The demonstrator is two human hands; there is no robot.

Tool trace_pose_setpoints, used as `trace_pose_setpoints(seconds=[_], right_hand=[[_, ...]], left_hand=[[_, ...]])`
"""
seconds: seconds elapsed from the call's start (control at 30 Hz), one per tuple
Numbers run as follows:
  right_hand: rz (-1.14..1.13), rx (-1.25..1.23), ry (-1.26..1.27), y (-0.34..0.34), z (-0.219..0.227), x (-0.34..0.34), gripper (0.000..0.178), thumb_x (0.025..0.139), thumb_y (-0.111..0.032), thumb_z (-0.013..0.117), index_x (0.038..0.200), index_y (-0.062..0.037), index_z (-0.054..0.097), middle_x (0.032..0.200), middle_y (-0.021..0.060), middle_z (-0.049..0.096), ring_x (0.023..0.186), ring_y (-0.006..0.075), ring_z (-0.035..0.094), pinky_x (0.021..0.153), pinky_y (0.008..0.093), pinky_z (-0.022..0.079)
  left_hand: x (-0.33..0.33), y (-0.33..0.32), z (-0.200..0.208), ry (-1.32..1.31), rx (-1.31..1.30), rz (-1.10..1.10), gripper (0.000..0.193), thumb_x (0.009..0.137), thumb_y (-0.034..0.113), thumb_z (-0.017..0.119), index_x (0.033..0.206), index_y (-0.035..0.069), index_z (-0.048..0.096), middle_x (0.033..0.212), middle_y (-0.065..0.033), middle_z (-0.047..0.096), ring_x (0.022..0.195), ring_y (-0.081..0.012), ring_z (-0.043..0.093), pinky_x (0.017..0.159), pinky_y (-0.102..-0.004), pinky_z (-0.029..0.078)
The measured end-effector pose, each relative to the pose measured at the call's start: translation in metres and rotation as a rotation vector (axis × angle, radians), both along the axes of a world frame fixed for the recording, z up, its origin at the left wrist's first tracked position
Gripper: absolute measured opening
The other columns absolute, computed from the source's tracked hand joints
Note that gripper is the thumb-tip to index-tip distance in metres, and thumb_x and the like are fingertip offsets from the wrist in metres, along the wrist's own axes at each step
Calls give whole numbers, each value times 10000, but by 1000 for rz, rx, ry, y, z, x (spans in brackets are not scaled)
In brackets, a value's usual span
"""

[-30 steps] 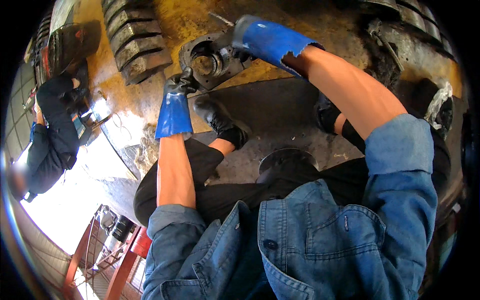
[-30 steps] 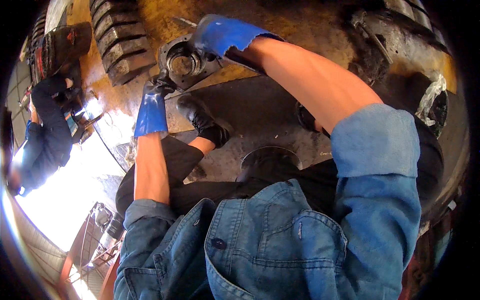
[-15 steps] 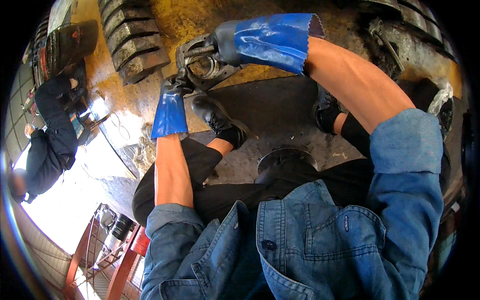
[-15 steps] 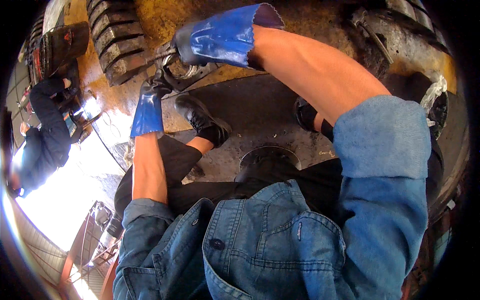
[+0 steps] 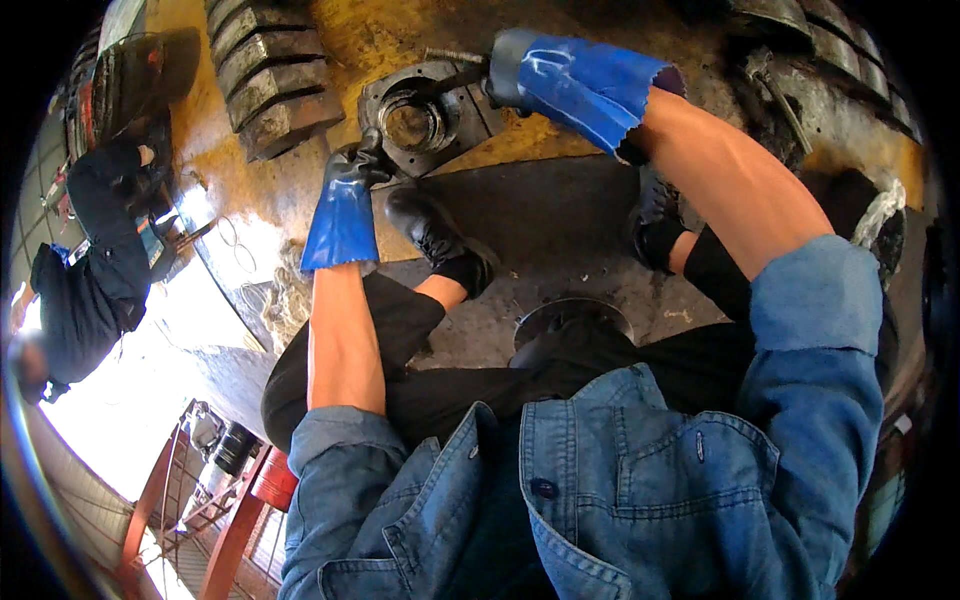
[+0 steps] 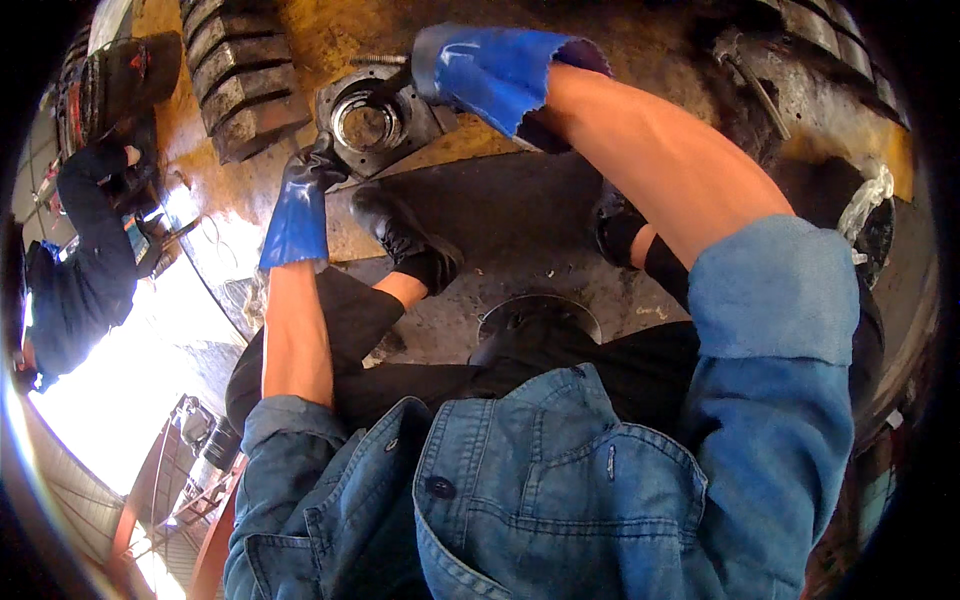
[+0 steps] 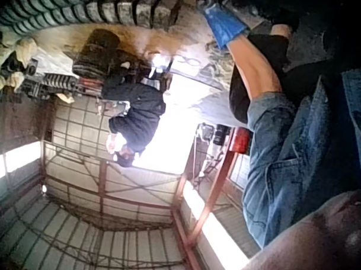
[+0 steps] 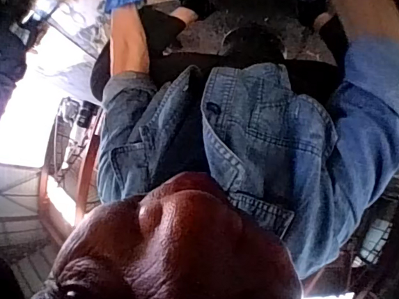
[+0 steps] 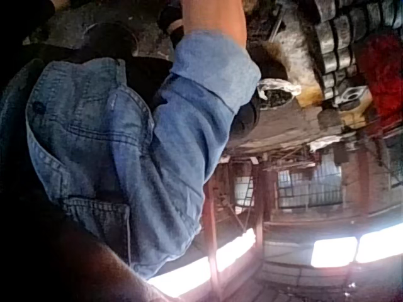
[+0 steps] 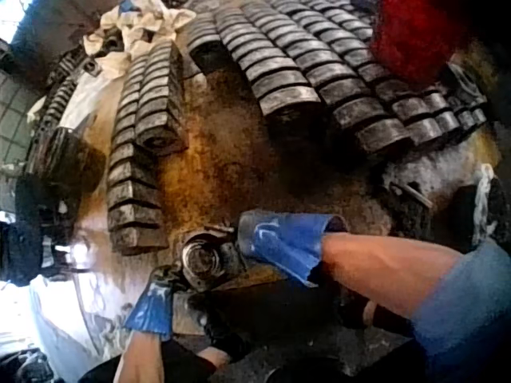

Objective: The person cleans a metal part using a wire brush and a hammer. They repeatedly scrub the surface of the part and tap it with the hammer to remove debris. The person handles the part with gloved hands, rotating it to access different areas, and places it back on the workbench after cleaning.

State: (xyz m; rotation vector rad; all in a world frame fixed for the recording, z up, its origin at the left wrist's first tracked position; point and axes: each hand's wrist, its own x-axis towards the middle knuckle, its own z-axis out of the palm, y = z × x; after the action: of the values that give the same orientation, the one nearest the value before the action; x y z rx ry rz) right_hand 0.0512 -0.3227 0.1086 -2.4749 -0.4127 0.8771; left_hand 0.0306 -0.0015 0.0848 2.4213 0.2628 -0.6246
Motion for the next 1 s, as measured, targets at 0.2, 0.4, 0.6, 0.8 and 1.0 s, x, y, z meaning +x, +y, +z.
trace_pose_setpoints(seconds=[0.2, 0.4, 0.6, 0.8, 1.0], right_hand=[[-145, 456, -105, -28, 30, -46, 268, 916, -207, 477, 1032, -73, 678, 763, 132, 660, 646, 266, 629, 586, 367, 491], [-298, 736, 415, -21, 57, -49, 305, 937, -201, 453, 1153, -105, 647, 760, 101, 663, 641, 199, 627, 579, 325, 501], [-343, 803, 306, -22, 22, -44, 277, 915, -173, 486, 1085, -59, 672, 746, 88, 673, 649, 154, 633, 571, 281, 507], [-387, 453, 615, -11, 3, -47, 370, 905, -459, 513, 943, -173, 744, 717, 28, 651, 625, 135, 570, 521, 302, 467], [-848, 740, 903, 15, 7, -37, 265, 913, -271, 531, 985, -59, 671, 738, 95, 666, 511, 156, 561, 480, 313, 464]], left_hand=[[-2, -1, -3, -1, -11, -5, 381, 779, 317, 705, 883, -41, 624, 777, -185, 649, 660, -302, 633, 580, -392, 499], [2, 3, 2, -18, -3, -2, 372, 781, 310, 701, 882, -39, 622, 784, -188, 650, 672, -310, 636, 589, -396, 501], [1, 0, -7, -12, -6, 2, 363, 783, 304, 697, 882, -37, 620, 791, -192, 650, 684, -318, 639, 597, -399, 502], [0, -2, -7, -28, -12, 20, 354, 785, 297, 693, 881, -35, 618, 798, -196, 651, 695, -326, 641, 606, -402, 504], [-2, 6, -2, -86, -27, -6, 344, 786, 290, 689, 880, -33, 617, 804, -200, 651, 707, -335, 644, 615, -406, 506]])
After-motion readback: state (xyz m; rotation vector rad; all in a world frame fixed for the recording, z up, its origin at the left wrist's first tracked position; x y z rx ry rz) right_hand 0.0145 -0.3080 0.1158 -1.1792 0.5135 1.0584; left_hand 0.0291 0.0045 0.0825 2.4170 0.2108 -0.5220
